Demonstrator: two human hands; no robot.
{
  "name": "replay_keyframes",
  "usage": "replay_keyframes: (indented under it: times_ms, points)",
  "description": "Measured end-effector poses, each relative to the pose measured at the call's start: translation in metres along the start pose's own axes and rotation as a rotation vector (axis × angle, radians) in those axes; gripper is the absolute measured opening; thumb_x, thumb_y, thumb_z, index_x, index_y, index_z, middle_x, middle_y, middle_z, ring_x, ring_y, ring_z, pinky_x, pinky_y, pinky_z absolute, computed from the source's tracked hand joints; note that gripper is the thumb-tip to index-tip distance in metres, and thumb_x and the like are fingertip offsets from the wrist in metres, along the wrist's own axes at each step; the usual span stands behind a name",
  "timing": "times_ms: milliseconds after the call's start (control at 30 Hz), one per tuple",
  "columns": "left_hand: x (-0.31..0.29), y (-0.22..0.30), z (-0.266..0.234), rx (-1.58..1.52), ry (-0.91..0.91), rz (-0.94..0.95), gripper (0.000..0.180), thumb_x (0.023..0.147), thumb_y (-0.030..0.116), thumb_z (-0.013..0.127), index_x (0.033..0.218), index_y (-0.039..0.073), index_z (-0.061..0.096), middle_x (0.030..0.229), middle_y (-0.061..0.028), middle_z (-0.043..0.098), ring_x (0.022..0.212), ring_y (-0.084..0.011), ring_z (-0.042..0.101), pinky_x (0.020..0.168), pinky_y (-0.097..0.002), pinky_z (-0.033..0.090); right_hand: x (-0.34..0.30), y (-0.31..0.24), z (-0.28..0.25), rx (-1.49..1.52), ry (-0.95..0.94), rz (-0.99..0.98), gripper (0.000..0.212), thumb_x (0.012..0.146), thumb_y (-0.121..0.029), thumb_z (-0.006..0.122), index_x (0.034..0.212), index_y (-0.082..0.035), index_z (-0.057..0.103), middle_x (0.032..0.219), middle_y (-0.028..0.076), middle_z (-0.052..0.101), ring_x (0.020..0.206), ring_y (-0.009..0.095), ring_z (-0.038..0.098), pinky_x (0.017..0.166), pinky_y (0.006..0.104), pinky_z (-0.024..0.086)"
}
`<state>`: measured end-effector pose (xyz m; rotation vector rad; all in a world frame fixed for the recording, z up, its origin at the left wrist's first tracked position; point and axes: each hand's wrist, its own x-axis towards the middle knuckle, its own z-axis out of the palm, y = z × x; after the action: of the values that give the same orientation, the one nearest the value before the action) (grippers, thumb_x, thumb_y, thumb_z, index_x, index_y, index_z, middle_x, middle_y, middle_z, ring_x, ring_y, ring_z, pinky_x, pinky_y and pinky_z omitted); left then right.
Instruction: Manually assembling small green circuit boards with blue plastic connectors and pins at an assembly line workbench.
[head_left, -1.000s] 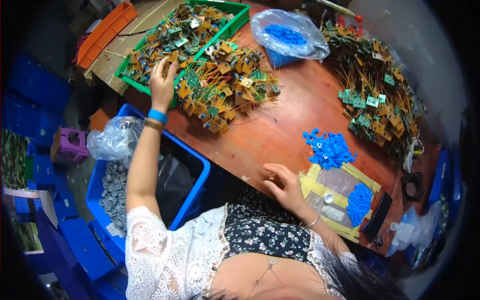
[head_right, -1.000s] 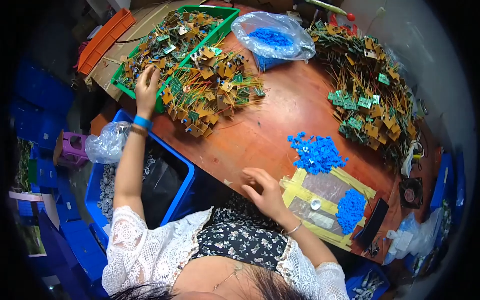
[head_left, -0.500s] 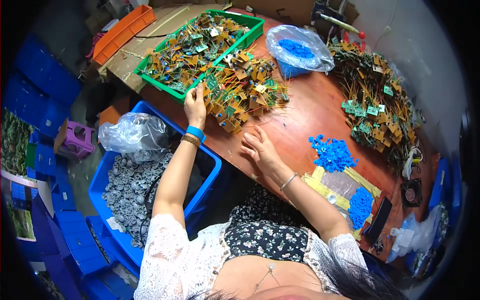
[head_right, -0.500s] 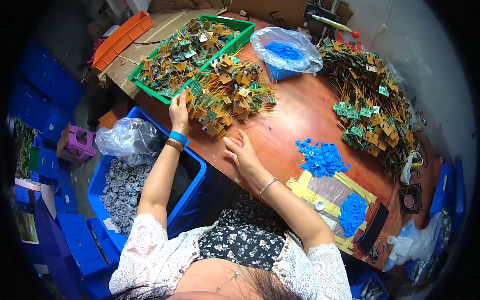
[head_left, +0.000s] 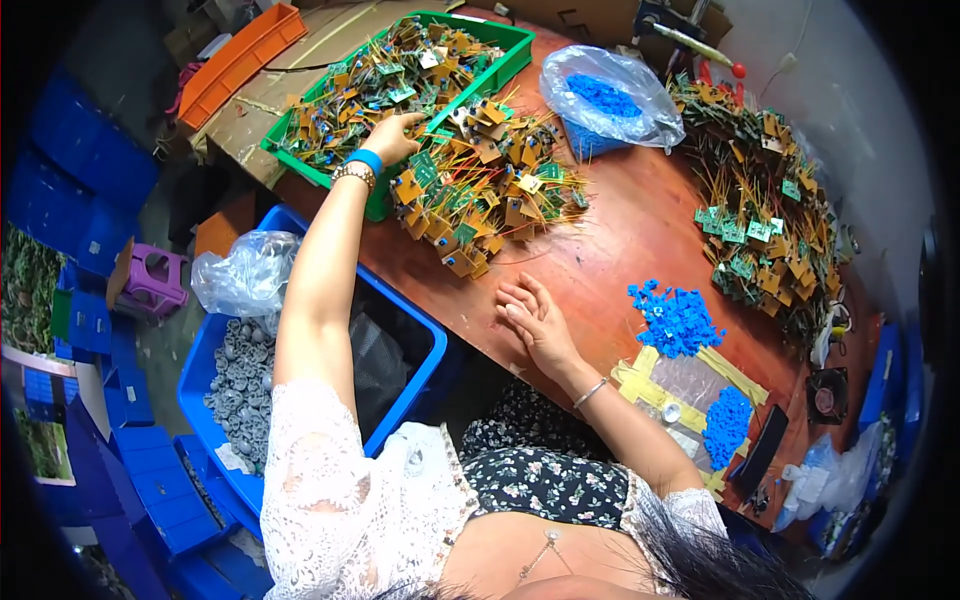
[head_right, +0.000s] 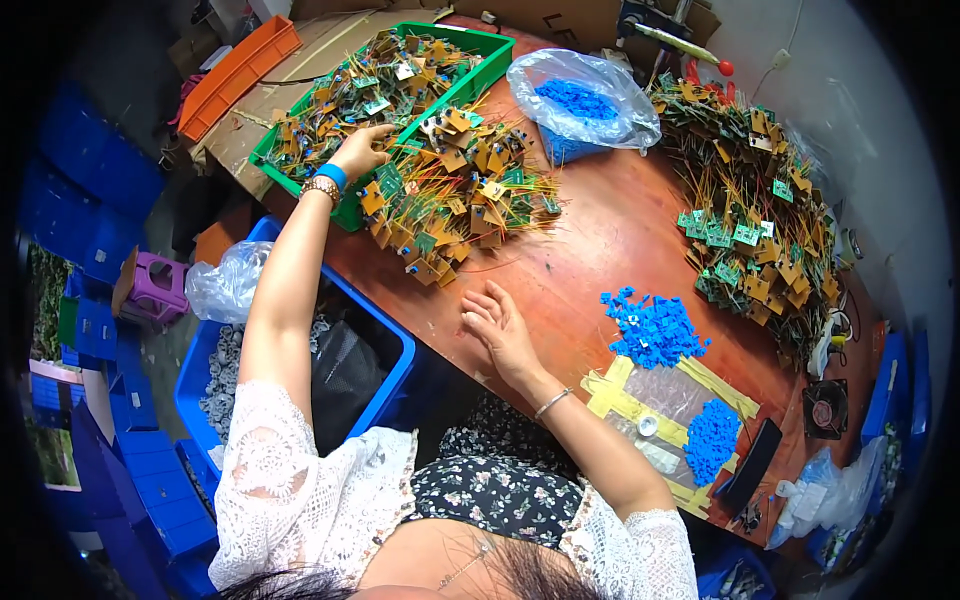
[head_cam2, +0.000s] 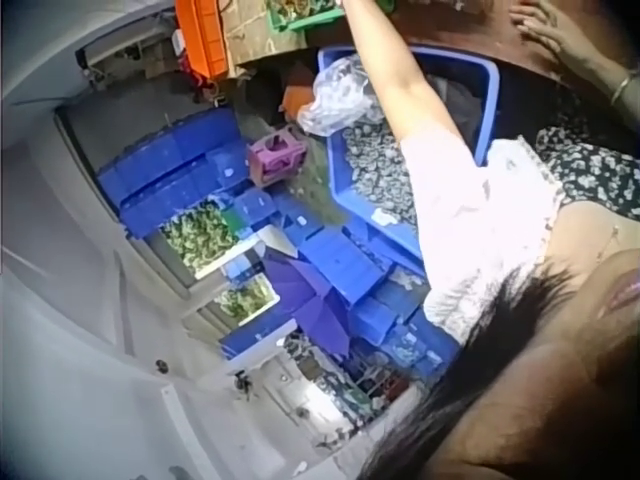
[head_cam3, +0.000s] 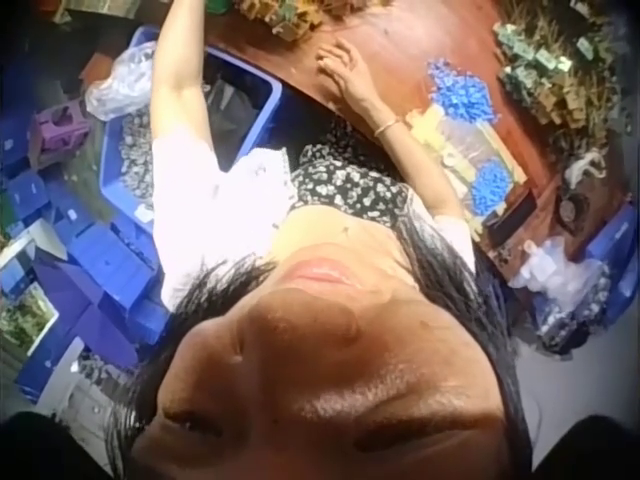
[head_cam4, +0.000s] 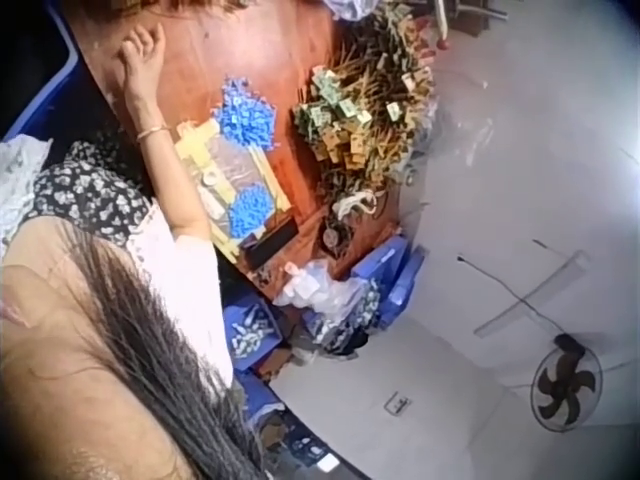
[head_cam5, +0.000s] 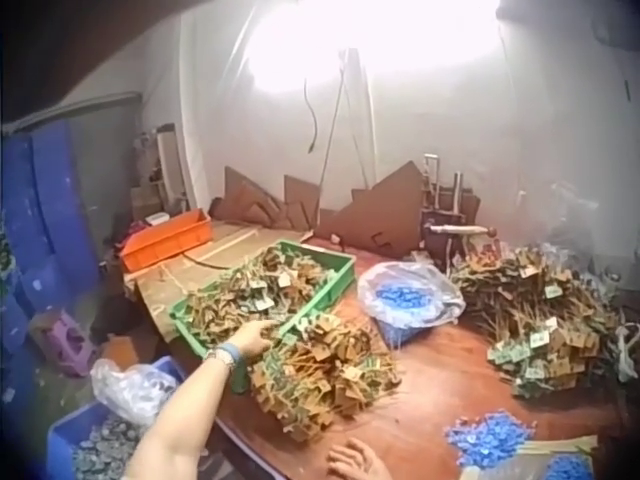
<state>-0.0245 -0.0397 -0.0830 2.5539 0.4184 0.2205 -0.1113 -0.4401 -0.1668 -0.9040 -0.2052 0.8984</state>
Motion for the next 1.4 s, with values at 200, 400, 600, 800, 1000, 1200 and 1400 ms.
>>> replay_keyframes:
  times_ms: [200,400,600,800,1000,1200,1400]
  points:
    - [-0.012,0.019,0.013,-0.072,0.275,0.096,0.054,0.075,0.002,0.079,0.127,0.013,0.067,0.119,-0.0126,0.07,0.108,-0.0241,0.068,0.094,-0.0355,0.055,0.002,-0.004,-0.011,-0.005,0.021,-0.005,0.074,0.095,-0.002,0.064,0.154,0.0,0.019,0.144,0.017,0.046,0.133,0.024,0.049,0.11,0.0364,0.045]
    - [-0.046,0.017,-0.008,-0.061,0.616,0.267,0.05,0.077,0.007,0.082,0.124,0.01,0.064,0.109,-0.006,0.068,0.101,-0.0176,0.066,0.088,-0.0308,0.055,0.002,-0.003,-0.009,-0.008,0.008,-0.004,0.073,0.094,-0.001,0.064,0.153,-0.001,0.021,0.142,0.016,0.047,0.132,0.023,0.05,0.11,0.0353,0.045]
    - [-0.068,0.024,-0.026,-0.569,0.588,0.312,0.048,0.084,-0.005,0.075,0.125,0.005,0.051,0.114,-0.0069,0.063,0.102,-0.0155,0.067,0.091,-0.0291,0.056,0.002,0.001,-0.009,0.0,-0.005,-0.017,0.073,0.094,0.0,0.065,0.153,-0.001,0.022,0.142,0.016,0.048,0.131,0.022,0.051,0.11,0.0346,0.045]
    - [-0.131,0.089,-0.036,0.161,0.911,0.862,0.033,0.079,-0.014,0.066,0.102,0.006,0.053,0.111,-0.012,0.069,0.1,-0.0286,0.069,0.084,-0.0364,0.057,0.001,0.003,-0.011,-0.003,0.004,-0.038,0.073,0.094,0.001,0.064,0.153,-0.001,0.022,0.142,0.016,0.048,0.131,0.023,0.051,0.111,0.0345,0.044]
    - [-0.167,0.105,-0.048,0.319,0.79,1.205,0.023,0.077,-0.005,0.068,0.096,0.003,0.057,0.12,-0.0186,0.066,0.105,-0.034,0.066,0.085,-0.0436,0.059,0.002,0.005,-0.013,-0.026,0.007,-0.052,0.073,0.094,0.001,0.064,0.153,-0.001,0.022,0.142,0.016,0.048,0.131,0.023,0.051,0.111,0.0344,0.043]
    - [-0.121,0.077,-0.042,-0.047,1.06,0.71,0.032,0.082,-0.002,0.071,0.108,0.005,0.054,0.111,-0.0133,0.069,0.103,-0.0345,0.066,0.089,-0.0414,0.055,0.005,0.008,-0.014,-0.058,-0.015,-0.069,0.073,0.094,0.001,0.065,0.153,0.0,0.022,0.142,0.017,0.048,0.131,0.023,0.051,0.111,0.0343,0.043]
    - [-0.07,-0.006,-0.04,0.285,0.711,0.175,0.069,0.081,0.023,0.081,0.14,0.007,0.051,0.144,-0.0202,0.05,0.135,-0.037,0.045,0.11,-0.0442,0.041,0.003,0.007,-0.009,-0.04,-0.008,-0.051,0.073,0.094,0.001,0.064,0.153,0.0,0.021,0.142,0.017,0.048,0.131,0.023,0.05,0.112,0.0339,0.043]
